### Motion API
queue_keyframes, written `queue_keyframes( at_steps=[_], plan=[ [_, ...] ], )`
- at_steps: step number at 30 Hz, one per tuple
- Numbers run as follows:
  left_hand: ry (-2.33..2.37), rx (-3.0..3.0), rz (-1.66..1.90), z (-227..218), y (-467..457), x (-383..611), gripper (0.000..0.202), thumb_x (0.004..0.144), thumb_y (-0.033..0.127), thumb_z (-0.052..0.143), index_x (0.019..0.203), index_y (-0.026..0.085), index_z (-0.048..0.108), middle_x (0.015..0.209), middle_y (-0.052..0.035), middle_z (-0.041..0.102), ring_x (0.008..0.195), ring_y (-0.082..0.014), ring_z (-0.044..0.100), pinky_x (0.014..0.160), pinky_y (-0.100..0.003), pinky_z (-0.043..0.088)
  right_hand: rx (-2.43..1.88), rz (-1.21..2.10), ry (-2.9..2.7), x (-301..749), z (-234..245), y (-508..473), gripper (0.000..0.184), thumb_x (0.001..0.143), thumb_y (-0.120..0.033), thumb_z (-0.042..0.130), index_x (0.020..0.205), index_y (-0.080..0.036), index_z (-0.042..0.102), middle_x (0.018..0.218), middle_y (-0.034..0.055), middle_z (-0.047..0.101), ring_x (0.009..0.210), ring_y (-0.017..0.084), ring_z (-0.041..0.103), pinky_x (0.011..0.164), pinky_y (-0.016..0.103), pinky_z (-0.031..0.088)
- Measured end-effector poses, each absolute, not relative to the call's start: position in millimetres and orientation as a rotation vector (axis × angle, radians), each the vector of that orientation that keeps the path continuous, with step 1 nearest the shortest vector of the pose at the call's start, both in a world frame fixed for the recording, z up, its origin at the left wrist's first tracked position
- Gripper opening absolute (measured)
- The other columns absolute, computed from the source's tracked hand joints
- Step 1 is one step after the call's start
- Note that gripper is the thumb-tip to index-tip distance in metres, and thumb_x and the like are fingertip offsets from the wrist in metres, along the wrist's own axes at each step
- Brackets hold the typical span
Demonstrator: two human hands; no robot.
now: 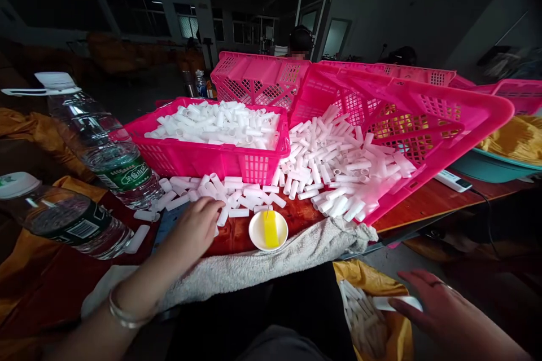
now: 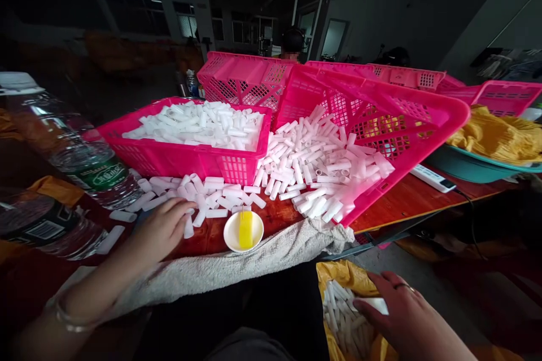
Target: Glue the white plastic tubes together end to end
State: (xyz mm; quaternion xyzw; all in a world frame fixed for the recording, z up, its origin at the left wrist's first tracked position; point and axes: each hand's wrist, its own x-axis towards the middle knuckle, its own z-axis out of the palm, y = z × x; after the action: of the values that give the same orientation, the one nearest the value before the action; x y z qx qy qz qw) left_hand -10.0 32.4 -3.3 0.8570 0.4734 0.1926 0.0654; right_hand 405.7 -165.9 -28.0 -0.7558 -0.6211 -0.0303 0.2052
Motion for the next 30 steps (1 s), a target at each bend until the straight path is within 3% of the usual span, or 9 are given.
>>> queue_keyframes(
  at_steps=[4,9,12,14,17,19,22,25,30],
  plan=[
    [1.323,2.845,0.372,-16.0,87.7,-26.3,0.044,0.08,0.002,0.04,0.107,0.022,0.068,0.112,-0.0101,0.059,0.105,-0.0286,0.056,0.093,-0.045,0.046,-1.942,-0.014,-1.944,383.9,-22.0,-91.9,0.033,0.095,-0.043,0.045,0.106,-0.021,0.066,0.095,0.0106,0.072,0.082,0.023,0.07,0.072,0.032,0.057],
    [1.118,2.895,0.355,-11.5,106.4,-22.9,0.033,0.076,0.006,0.052,0.096,0.025,0.07,0.108,-0.0089,0.061,0.106,-0.0306,0.054,0.095,-0.048,0.044,-1.898,-0.141,-2.371,322.7,-10.7,27.2,0.031,0.09,-0.005,0.042,0.104,-0.016,0.068,0.105,0.0129,0.067,0.092,0.019,0.067,0.082,0.027,0.051],
    [1.049,2.761,0.577,-4.6,100.3,-20.9,0.018,0.077,0.016,0.057,0.091,0.024,0.066,0.104,-0.0069,0.062,0.105,-0.028,0.056,0.099,-0.047,0.042,-1.912,-0.165,-2.452,306.3,-21.0,68.7,0.028,0.089,-0.005,0.045,0.101,-0.012,0.069,0.105,0.0186,0.066,0.096,0.027,0.065,0.081,0.035,0.052],
    [1.116,2.484,0.81,-2.1,86.4,-16.5,0.013,0.078,0.026,0.06,0.09,0.022,0.06,0.098,-0.0053,0.062,0.094,-0.0237,0.059,0.089,-0.04,0.048,-1.911,-0.173,-2.479,302.2,-29.9,82.7,0.026,0.089,-0.007,0.045,0.101,-0.01,0.069,0.105,0.0218,0.066,0.099,0.031,0.064,0.081,0.04,0.051],
    [1.169,1.939,0.978,-5.6,55.6,-7.1,0.024,0.08,0.033,0.059,0.097,0.022,0.048,0.095,-0.0024,0.062,0.078,-0.0171,0.061,0.069,-0.029,0.052,-1.87,-0.144,-2.515,299.5,-37.4,92.0,0.023,0.088,-0.008,0.048,0.099,-0.01,0.068,0.102,0.0211,0.067,0.099,0.033,0.063,0.082,0.043,0.051],
    [1.153,1.794,0.907,-13.4,34.8,-3.9,0.031,0.081,0.032,0.058,0.107,0.023,0.043,0.096,-0.002,0.062,0.076,-0.0162,0.063,0.066,-0.027,0.052,-1.835,-0.126,-2.509,299.7,-36.7,92.4,0.022,0.089,-0.007,0.048,0.099,-0.01,0.067,0.107,0.0218,0.066,0.104,0.034,0.061,0.086,0.044,0.05],
    [1.181,2.03,0.622,-32.4,9.3,-8.0,0.041,0.081,0.019,0.052,0.122,0.025,0.047,0.11,-0.0061,0.061,0.093,-0.0208,0.064,0.078,-0.034,0.053,-1.792,-0.116,-2.46,304.9,-31.3,79.7,0.027,0.093,-0.009,0.042,0.114,-0.009,0.059,0.123,0.0227,0.059,0.114,0.032,0.056,0.092,0.044,0.048],
    [1.305,2.346,0.338,-53.6,-8.4,-14.2,0.051,0.074,0.005,0.044,0.121,0.023,0.057,0.129,-0.0117,0.054,0.118,-0.0282,0.056,0.097,-0.044,0.046,-1.639,0.04,-2.354,311.9,-30.7,48.0,0.029,0.1,-0.018,0.033,0.124,-0.012,0.049,0.115,0.0168,0.063,0.103,0.023,0.062,0.087,0.035,0.052],
    [1.516,2.504,0.361,-64.4,-12.3,-2.4,0.046,0.073,0.002,0.041,0.114,0.015,0.06,0.118,-0.0175,0.06,0.11,-0.0316,0.06,0.094,-0.047,0.049,-1.176,0.448,-2.074,305.7,-47.5,-6.8,0.033,0.101,-0.026,0.035,0.129,-0.022,0.051,0.11,0.01,0.066,0.098,0.02,0.064,0.085,0.035,0.054]
  ],
)
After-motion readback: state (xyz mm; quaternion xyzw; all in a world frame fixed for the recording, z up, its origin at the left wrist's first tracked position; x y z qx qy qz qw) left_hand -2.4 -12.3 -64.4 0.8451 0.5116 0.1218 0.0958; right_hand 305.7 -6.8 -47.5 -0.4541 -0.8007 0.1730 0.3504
